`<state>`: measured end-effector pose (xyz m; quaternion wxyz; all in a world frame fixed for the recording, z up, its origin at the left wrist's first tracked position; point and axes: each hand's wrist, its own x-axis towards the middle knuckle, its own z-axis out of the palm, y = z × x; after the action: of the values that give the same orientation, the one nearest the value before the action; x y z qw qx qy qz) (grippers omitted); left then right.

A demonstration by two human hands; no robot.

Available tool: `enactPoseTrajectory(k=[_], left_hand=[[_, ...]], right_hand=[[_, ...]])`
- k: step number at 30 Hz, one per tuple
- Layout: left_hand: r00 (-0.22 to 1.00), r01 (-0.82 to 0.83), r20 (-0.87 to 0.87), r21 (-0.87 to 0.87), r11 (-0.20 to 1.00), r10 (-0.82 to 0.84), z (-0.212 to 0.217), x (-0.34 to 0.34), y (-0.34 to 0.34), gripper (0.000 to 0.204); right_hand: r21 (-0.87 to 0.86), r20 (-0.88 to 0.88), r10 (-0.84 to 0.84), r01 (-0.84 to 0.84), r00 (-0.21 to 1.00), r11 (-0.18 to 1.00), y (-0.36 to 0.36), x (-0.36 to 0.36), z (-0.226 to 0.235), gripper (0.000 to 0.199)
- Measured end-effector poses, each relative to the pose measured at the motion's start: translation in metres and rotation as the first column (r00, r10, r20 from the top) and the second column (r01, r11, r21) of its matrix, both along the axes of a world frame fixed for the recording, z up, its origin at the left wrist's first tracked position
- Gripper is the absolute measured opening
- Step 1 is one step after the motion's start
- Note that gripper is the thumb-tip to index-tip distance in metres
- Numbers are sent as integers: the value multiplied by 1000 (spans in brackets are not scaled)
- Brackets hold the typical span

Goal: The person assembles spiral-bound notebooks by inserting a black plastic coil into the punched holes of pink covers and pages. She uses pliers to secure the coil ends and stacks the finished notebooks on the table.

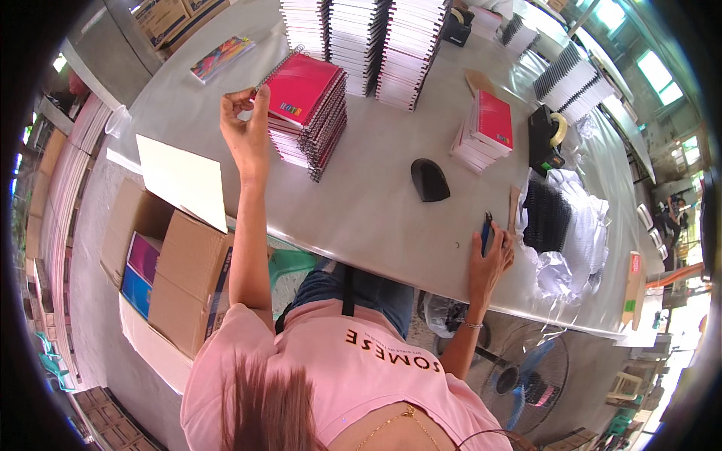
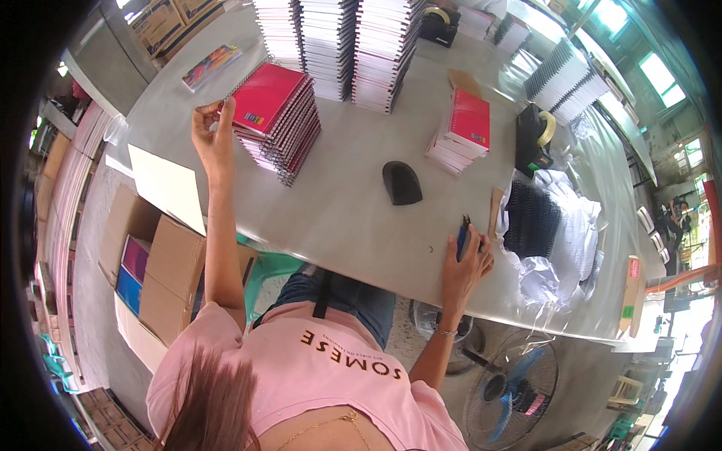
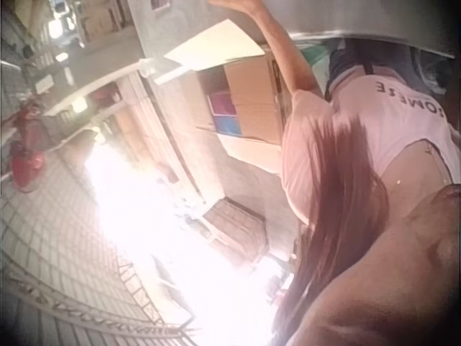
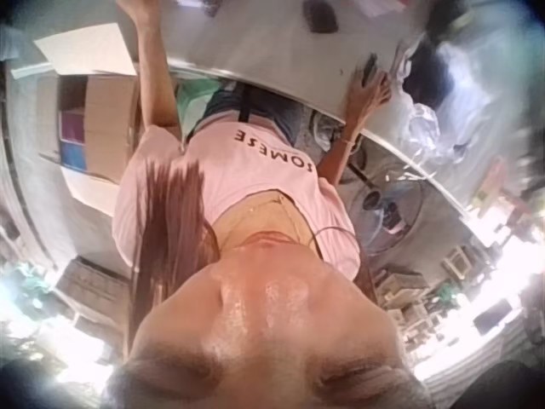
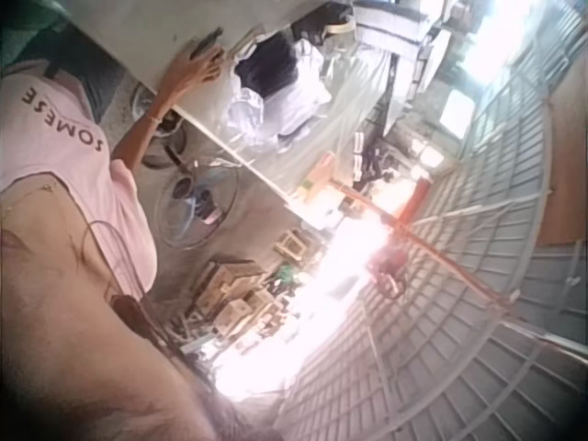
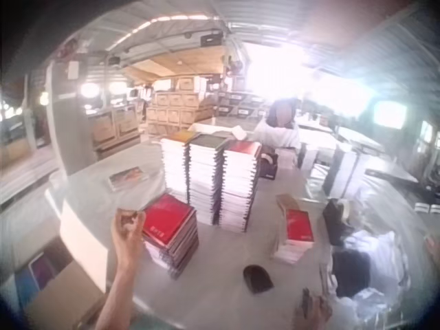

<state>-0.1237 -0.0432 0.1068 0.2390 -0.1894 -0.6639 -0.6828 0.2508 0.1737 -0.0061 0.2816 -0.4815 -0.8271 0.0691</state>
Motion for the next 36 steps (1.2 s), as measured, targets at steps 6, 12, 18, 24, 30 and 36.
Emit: enactPoseTrajectory(k=[6, 12, 18, 24, 30, 36], left_hand=[[988, -7, 153, 89, 996, -7, -19, -4, 1, 34], [993, -8, 118, 101, 995, -4, -28, 2, 5, 33], [984, 2, 177, 117, 993, -23, -26, 2, 10, 36], [992, 19, 122, 179, 984, -41, -21, -5, 26, 53], [996, 13, 86, 127, 992, -24, -19, -13, 33, 53], [999, 8, 43, 126, 992, -14, -18, -16, 32, 53]], right_hand=[[-12, -15, 6, -6, 1000, 1000, -2, -3, 3, 45], [-2, -74, 41, -41, 996, 999, -3, -5, 9, 36], [101, -288, 183, -161, 940, 982, 23, -19, 20, 18], [213, -428, 329, -259, 842, 942, 63, -45, 66, 14], [125, -559, 326, -311, 762, 942, 87, -62, 84, 13], [27, -642, 303, -374, 705, 927, 105, -63, 68, 17]])
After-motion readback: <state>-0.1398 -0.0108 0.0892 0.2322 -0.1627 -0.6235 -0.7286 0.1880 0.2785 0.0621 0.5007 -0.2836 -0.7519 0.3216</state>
